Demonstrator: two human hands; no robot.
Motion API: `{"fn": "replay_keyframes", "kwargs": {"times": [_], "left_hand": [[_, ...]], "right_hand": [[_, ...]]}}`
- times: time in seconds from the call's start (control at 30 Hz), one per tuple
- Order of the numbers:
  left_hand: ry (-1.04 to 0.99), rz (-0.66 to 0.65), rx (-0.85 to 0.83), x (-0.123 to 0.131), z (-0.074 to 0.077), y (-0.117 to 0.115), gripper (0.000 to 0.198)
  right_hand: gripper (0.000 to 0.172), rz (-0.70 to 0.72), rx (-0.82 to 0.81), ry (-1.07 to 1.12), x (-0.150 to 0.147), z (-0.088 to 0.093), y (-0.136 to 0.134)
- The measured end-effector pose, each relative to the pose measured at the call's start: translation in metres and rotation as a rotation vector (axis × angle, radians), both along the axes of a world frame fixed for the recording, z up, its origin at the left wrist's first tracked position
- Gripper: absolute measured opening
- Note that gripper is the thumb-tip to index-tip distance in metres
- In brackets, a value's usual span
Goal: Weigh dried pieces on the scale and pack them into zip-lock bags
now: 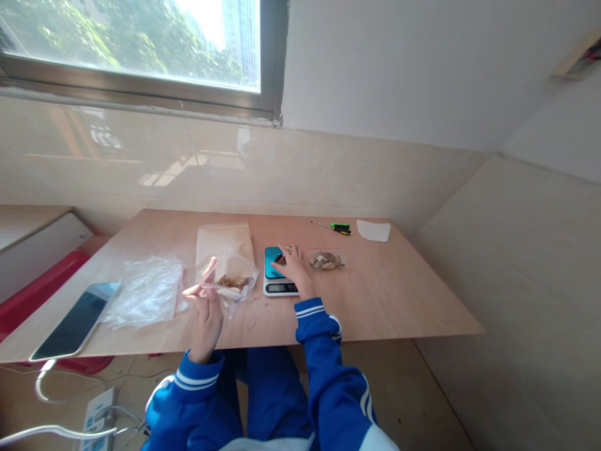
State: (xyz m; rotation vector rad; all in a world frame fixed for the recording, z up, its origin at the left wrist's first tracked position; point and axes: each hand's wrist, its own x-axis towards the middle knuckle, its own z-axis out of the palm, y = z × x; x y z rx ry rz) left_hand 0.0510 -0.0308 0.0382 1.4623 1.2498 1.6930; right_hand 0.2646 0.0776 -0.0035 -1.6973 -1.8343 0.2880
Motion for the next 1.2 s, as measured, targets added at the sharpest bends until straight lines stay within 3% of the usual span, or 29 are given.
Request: {"fn": "replay_keyframes", "kwargs": {"times": [0.1,0.2,0.4,0.53,0.67,0.77,0.83,0.9,1.03,1.1,1.2], "left_hand": [[-0.022,0.027,-0.029,-0.001,-0.002,0.0,0.035],[-0.006,0.064,-0.067,-0.003,-0.006,0.002,0.039],[-0.018,0.065,-0.102,-0.004,-0.01,0.003,0.046],[0.007,0.035,-0.086,-0.003,-0.008,0.003,0.047],[-0.049,-0.036,-0.079,0.003,-0.006,0.003,0.046],[-0.116,-0.019,-0.121,0.007,-0.005,0.001,0.047],[-0.153,-0.01,-0.15,0.007,-0.004,0.0,0.049],[-0.184,-0.009,-0.173,0.005,-0.003,0.0,0.049],[-0.358,-0.021,-0.204,0.002,-0.004,0.007,0.051],[-0.483,-0.043,-0.217,0.003,-0.006,0.009,0.053],[-0.489,0.024,-0.213,0.01,-0.007,0.007,0.054]], "right_hand": [[0.034,0.034,0.018,0.028,0.011,-0.018,0.011],[0.017,0.027,0.058,0.092,0.013,-0.019,0.01],[0.015,-0.003,0.141,0.289,0.009,-0.004,0.002],[0.023,0.026,0.159,0.511,-0.011,0.03,-0.013],[0.02,0.294,0.086,0.851,-0.04,0.082,-0.044],[0.021,0.535,-0.014,0.74,-0.058,0.114,-0.066],[0.025,0.622,-0.044,0.616,-0.065,0.123,-0.075],[0.025,0.595,-0.004,0.586,-0.068,0.123,-0.078],[0.03,0.285,0.132,0.716,-0.069,0.103,-0.086],[0.036,0.163,0.083,0.733,-0.072,0.09,-0.095],[0.053,0.165,-0.059,0.739,-0.083,0.077,-0.111]]}}
